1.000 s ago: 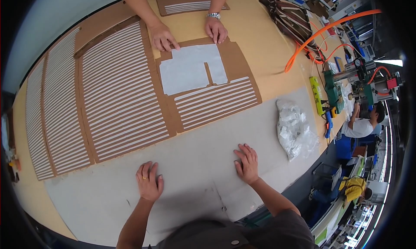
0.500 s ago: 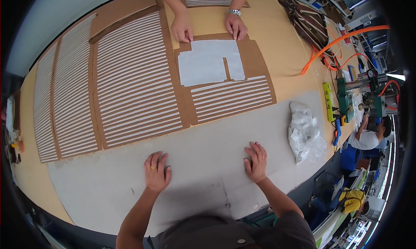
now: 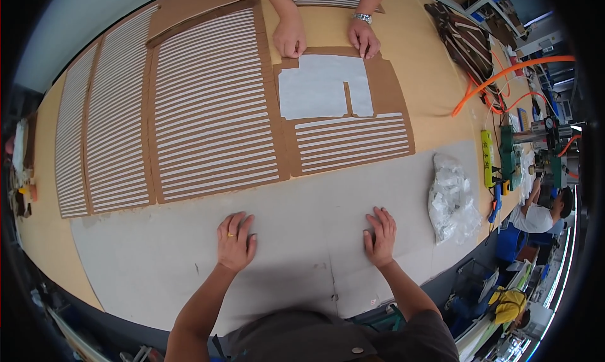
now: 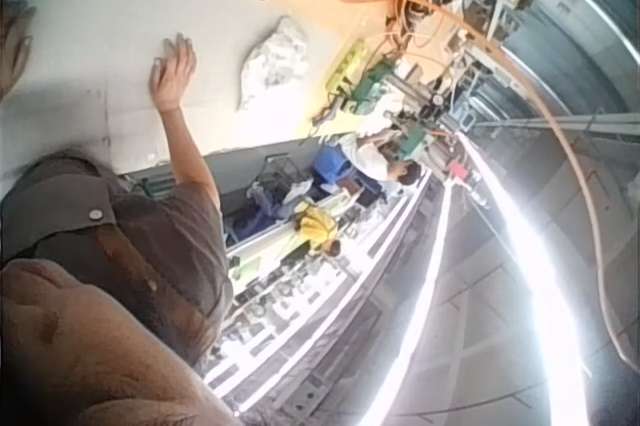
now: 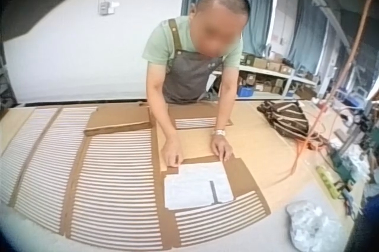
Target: Applying glue to leather pieces and attaching protective paper linings in a workshop.
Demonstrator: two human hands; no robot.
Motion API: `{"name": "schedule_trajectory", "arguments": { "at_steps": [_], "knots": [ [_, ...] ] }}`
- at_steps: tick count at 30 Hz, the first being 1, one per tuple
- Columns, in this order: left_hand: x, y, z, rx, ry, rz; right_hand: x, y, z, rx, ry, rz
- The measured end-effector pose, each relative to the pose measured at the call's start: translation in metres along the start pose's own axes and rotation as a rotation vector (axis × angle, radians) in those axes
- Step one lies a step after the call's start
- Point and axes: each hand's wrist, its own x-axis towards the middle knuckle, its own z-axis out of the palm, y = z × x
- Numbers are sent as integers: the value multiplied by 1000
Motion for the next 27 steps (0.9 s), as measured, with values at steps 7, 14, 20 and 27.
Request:
{"name": "schedule_trajectory", "arguments": {
  "at_steps": [7,14,20,27],
  "knots": [
    [-2,0,-3,25,27,12,94,-42,-5,117,149,-209],
    [2,-2,1,-19,32,8,305,-90,25,27,70,-522],
    [1,-5,-3,-31,28,11,341,-101,41,-258,-194,-659],
    [4,-4,-4,-11,28,20,350,-93,50,-325,-210,-742]
  ]
}}
